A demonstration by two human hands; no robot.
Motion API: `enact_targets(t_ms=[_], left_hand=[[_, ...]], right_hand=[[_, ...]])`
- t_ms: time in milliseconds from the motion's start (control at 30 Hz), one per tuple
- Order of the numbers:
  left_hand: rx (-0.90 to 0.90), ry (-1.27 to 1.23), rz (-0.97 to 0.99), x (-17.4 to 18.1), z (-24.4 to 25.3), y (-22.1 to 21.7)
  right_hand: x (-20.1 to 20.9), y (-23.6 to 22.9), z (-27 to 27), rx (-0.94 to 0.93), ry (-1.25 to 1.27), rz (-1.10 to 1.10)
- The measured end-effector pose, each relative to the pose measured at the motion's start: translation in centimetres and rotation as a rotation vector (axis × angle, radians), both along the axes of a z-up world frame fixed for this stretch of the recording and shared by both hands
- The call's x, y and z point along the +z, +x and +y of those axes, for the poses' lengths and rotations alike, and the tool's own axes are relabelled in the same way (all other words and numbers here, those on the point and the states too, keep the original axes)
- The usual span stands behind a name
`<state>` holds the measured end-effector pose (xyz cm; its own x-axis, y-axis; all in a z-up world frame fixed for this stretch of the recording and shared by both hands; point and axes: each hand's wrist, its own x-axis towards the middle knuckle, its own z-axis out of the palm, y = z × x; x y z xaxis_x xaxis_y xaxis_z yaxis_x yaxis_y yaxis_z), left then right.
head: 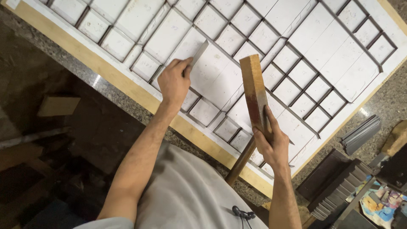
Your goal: The person uses a wooden mallet to hammer metal strips into a grid of white rectangular molds on a workbench. They repeatedly position each strip and strike it to seat it into the mold cavities.
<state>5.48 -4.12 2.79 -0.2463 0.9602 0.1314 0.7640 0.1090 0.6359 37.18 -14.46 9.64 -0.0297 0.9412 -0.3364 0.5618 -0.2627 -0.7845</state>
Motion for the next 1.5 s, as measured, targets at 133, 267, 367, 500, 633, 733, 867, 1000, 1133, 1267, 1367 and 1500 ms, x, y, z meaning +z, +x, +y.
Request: enact_targets(t_ms=[133, 267, 367, 500, 633, 733, 867, 1000, 1133, 1267, 1367, 1500], left_hand=[[-0.015, 0.058, 0.024, -0.9, 0.1, 0.0], [-0.013, 0.140, 0.030, -1.0, 0.1, -0.2], [-0.052, 0.184, 0.065, -1.2, 0.3, 0.1], [-0.081, 0.220, 0.148, -1.5, 0.4, 0.5], [-0.123, 0.267, 0.201, -2.0, 0.1, 0.7], [-0.113, 0.314, 0.223, -2.5, 0.0, 1.0], [-0.121, 0.290, 0.263, -3.1, 0.2, 1.3], [-0.106, 0.309, 0.281, -3.4, 0.5, 1.6], [-0.119, 0.316, 0.276, -3.2, 0.4, 1.3], [-0.110, 0.281, 0.264, -3.2, 0.6, 1.6], [-0.108, 0.264, 0.262, -3.2, 0.5, 1.6], [-0.108, 0.283, 0.248, -2.8, 0.1, 1.8]], right_hand=[[0.5, 0.0, 0.4, 0.006, -0.081, -0.050], [0.7, -0.1, 0.9, 0.021, -0.109, -0.054], [0.8, 0.0, 1.1, 0.052, -0.035, -0.049], [0.6, 0.6, 1.2, 0.011, -0.108, -0.074], [0.1, 1.1, 1.3, 0.038, -0.041, -0.035], [-0.3, 1.3, 1.3, 0.043, -0.040, -0.051], [-0.6, 1.2, 1.7, 0.075, -0.023, -0.084], [-0.6, 0.9, 2.1, 0.069, -0.063, -0.095], [-0.6, 0.7, 2.3, 0.176, 0.115, -0.138], [-1.1, -0.2, 3.8, 0.261, 0.396, -0.117], [-1.8, -2.4, 6.6, 0.234, 0.439, -0.081], [-1.4, -5.1, 10.8, 0.545, 0.088, -0.439]])
